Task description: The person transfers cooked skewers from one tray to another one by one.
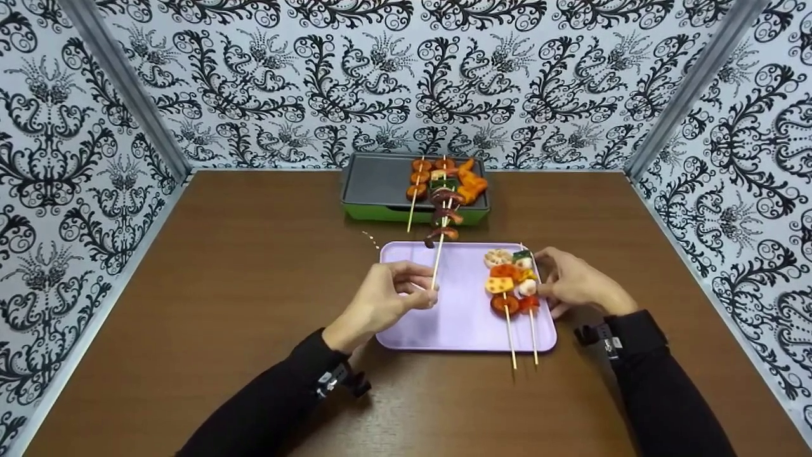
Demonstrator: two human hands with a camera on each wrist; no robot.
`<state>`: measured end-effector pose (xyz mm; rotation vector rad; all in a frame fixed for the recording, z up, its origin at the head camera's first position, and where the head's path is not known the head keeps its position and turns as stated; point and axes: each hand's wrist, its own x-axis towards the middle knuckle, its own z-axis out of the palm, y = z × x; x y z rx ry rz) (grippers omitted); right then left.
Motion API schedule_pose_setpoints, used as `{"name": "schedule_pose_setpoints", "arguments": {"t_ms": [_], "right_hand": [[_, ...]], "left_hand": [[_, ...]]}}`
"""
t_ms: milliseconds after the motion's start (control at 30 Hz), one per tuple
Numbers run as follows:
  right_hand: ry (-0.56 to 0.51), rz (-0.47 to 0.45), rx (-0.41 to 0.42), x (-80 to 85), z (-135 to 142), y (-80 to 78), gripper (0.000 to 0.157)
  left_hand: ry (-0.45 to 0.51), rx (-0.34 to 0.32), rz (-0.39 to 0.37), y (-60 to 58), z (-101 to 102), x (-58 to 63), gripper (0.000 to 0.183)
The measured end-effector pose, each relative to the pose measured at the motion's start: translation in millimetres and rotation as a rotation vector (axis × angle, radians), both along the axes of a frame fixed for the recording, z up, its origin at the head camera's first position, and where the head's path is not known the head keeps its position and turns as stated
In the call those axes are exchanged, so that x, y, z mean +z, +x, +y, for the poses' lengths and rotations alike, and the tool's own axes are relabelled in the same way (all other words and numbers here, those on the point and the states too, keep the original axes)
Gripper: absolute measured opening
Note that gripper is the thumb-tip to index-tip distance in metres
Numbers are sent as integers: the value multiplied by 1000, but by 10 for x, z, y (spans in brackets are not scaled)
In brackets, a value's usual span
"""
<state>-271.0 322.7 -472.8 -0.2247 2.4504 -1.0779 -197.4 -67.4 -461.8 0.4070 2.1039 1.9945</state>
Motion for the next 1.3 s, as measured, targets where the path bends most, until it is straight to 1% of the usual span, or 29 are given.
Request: {"name": "schedule_pose_setpoints", "arguments": {"t_ms": [233,400,567,867,1067,1200,1300], "right_hand": [[8,13,0,-28,-4,-3,76],[12,14,-1,-32,-10,-4,78],[0,12,-5,-19,-16,-6,77],[-2,14,-6,2,-10,0,76],[-4,16,2,9,-5,13,76],[-8,8,0,17,-7,21,76],[-9,4,-5,21,-9,22,76]], "left_hand": [[-31,-50,-7,101,90,-45,42],[-19,-74,-33,148,134,-84,43],[-17,-91,-40,182,172,-105,43],[-44,-111,-22,229,245,-183,41],[-36,-116,-46,269,284,-227,39],[-27,-111,-68,300,299,-240,39],[-36,-104,-70,320,306,-244,38]]}}
